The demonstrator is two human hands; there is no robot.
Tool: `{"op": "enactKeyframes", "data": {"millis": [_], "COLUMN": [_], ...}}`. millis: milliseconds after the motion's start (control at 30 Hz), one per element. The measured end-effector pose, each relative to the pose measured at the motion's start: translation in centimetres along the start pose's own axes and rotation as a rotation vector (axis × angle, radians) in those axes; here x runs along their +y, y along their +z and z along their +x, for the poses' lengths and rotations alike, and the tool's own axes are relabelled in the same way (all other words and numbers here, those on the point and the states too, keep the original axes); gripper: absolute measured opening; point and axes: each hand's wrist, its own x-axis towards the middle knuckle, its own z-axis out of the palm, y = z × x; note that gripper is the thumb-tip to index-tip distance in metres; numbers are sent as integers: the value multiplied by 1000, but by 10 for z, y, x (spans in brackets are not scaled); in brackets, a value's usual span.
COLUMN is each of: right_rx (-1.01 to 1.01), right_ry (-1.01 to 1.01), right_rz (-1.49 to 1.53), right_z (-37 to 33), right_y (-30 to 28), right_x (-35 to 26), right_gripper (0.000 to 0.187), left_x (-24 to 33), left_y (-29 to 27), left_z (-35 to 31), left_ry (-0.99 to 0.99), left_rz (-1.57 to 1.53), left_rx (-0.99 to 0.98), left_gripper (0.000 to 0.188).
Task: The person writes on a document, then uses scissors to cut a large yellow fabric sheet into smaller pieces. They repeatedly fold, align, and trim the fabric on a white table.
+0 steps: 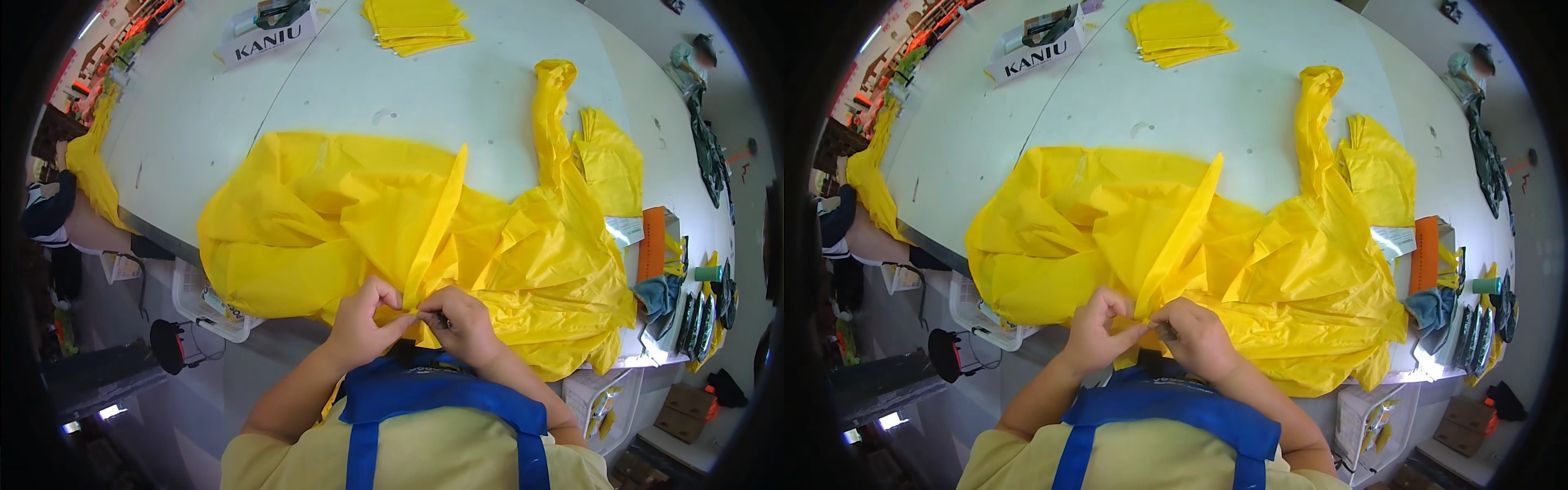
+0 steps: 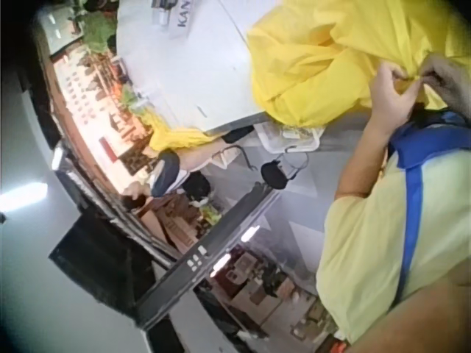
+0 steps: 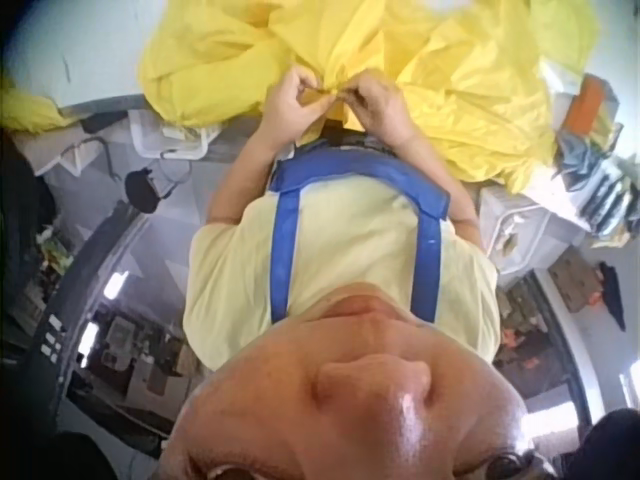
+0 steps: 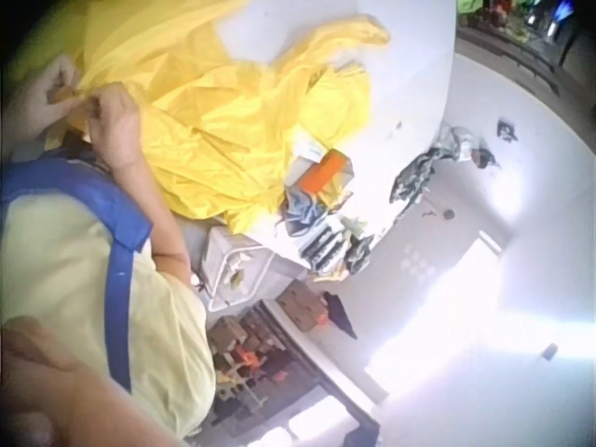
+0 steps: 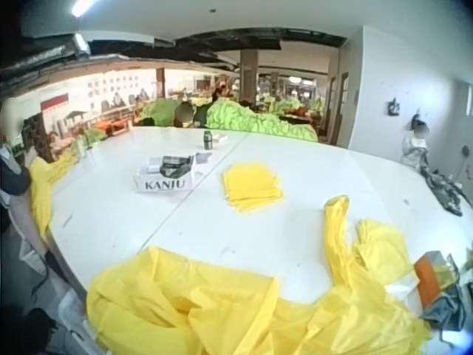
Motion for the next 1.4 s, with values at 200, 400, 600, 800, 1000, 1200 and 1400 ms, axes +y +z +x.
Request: {"op": "enactKeyframes", "data": {"millis": [200, 400, 600, 800, 1000, 1200, 1400], "right_rx": [40, 715, 1004, 1646, 1437, 1061, 967], "right_ry": [87, 511, 1415, 788, 494, 490, 985], "right_rz": [96, -793, -442, 274, 198, 408, 1162], "right_z": [-7, -146, -325, -264, -170, -100, -182], "right_y": [-25, -153, -181, -217, -451, -310, -60], "right_x": [32, 150, 186, 122, 148, 48, 107], "right_gripper": [22, 49, 51, 29, 29, 33, 29], "left_x": [9, -50, -91, 32, 89, 52, -104], "left_y": [29, 13, -68, -149, -227, -227, -299], "left_z": [-8, -29, -65, 17, 290, 266, 69], "left_ry": [2, -27, -396, -91, 546, 263, -456], "left_rz": [327, 1159, 941, 770, 1131, 824, 520], "left_rx": [-16, 264, 311, 378, 18, 123, 234], "left_gripper": [55, 74, 42, 26, 35, 53, 83]}}
